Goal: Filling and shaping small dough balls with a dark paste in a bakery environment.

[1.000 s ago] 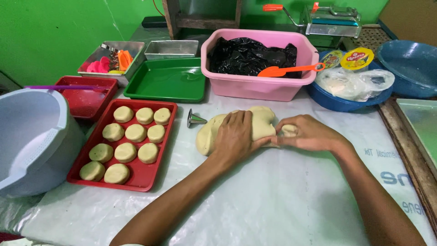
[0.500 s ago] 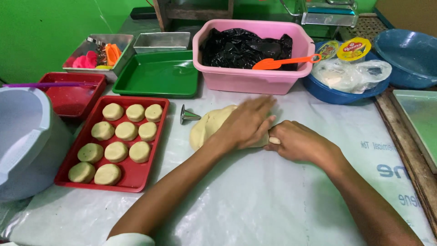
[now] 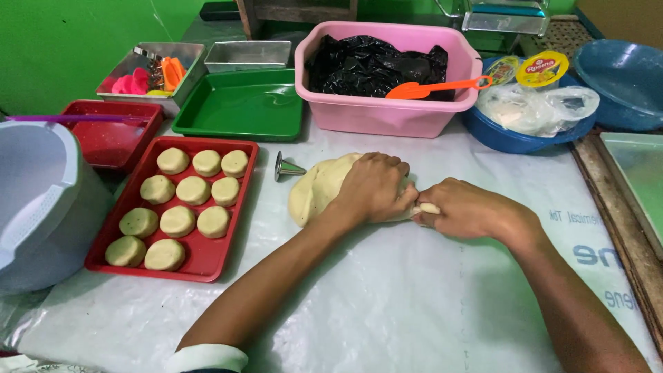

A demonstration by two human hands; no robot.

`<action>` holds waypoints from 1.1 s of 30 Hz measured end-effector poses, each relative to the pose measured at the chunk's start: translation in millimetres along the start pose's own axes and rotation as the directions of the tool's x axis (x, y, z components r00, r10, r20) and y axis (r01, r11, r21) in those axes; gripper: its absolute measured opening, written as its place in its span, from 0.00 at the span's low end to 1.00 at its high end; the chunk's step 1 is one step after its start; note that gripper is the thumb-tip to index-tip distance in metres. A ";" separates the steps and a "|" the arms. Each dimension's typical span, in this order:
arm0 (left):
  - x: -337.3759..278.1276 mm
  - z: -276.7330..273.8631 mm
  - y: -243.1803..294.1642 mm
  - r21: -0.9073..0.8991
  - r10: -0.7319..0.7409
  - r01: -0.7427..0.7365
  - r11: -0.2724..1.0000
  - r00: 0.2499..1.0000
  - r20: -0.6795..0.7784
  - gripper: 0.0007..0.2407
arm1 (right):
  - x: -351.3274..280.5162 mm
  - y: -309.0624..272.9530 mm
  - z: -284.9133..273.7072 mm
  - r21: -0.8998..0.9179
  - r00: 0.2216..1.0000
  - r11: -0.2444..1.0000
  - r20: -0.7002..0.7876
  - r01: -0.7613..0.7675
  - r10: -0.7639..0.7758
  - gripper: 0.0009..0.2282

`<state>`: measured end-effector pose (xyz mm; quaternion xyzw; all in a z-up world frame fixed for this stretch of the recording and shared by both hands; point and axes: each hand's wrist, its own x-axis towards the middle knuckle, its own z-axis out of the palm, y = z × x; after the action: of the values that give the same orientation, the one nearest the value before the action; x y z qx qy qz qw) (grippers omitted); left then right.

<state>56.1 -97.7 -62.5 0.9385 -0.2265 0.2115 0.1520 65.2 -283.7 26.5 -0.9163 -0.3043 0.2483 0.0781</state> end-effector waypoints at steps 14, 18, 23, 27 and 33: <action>-16.8 -21.4 14.7 -0.282 -0.130 0.088 0.955 0.982 -0.134 0.21 | -5.5 8.1 -10.6 0.600 0.894 0.758 -0.446 0.254 0.054 0.16; -20.0 -22.3 0.4 -0.585 -0.178 0.106 0.804 0.982 -0.067 0.17 | 3.3 -5.9 -5.6 0.799 0.877 0.443 -0.478 0.407 0.056 0.13; -24.3 -26.2 -2.8 -0.768 -0.377 0.130 0.627 0.914 -0.153 0.14 | 11.5 1.3 6.6 0.748 0.801 0.431 -0.592 0.504 0.091 0.10; -33.7 -47.1 -2.5 -0.512 -0.255 0.171 0.842 0.962 -0.099 0.16 | 36.2 26.7 26.2 0.698 0.704 0.479 -0.679 0.532 0.209 0.26; -41.1 -33.2 -16.5 -0.746 -0.293 0.105 0.658 0.948 -0.125 0.16 | 43.6 19.2 37.5 0.672 0.707 0.513 -0.688 0.535 0.165 0.30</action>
<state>20.1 -56.2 -56.1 0.7868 -0.1672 0.1948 0.5613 86.5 -273.5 -29.3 -0.7409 -0.2002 -0.0013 0.6411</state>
